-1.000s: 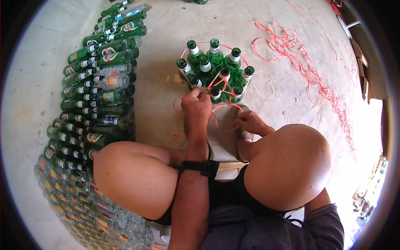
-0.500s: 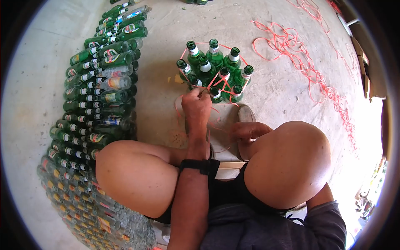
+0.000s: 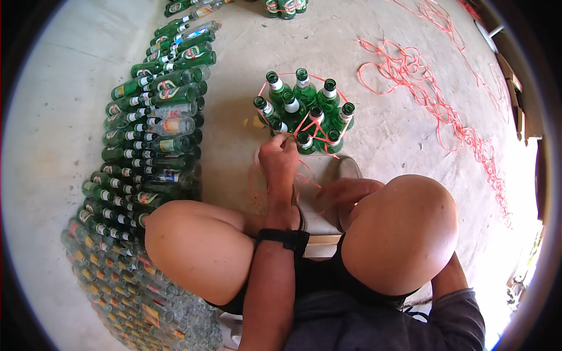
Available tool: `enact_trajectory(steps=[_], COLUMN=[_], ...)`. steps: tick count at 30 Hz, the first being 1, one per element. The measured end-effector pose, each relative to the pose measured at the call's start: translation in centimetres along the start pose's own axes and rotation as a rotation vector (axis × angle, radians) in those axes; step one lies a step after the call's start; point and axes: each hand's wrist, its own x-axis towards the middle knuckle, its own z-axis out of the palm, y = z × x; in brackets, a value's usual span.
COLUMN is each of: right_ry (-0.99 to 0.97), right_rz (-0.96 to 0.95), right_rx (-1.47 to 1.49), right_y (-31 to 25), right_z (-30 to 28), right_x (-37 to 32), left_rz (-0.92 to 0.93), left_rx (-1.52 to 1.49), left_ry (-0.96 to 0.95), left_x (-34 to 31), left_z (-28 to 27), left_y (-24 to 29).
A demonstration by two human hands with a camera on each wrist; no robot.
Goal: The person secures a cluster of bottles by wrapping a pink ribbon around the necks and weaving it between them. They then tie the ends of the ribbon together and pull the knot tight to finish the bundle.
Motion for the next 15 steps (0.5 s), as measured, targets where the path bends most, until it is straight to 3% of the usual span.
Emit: enact_trajectory(steps=[3,5,9,10,15], right_ry=[0.126,0.238,0.436,0.527,0.707], right_rz=[0.237,0.267,0.124,0.007,-0.095], right_rx=[-0.051,-0.025,0.065,0.011,-0.146], right_y=[-3.3,-5.0,-6.0,-5.7,-6.2], right_z=[-1.4,-3.0,-5.5,-5.9,-7.6], right_x=[-2.1,-2.8,-3.8,-3.5,-3.3], left_rz=[0.031,0.046,0.042,0.046,0.031], left_rx=[0.040,0.088,0.123,0.131,0.314], left_ry=[0.006,0.022,0.034,0.036,0.061], left_x=[0.0,-0.1,0.0,0.1,-0.2], left_z=[-0.2,-0.6,-0.4,-0.4,-1.2], left_y=[0.3,1.0,0.2,0.1,1.4])
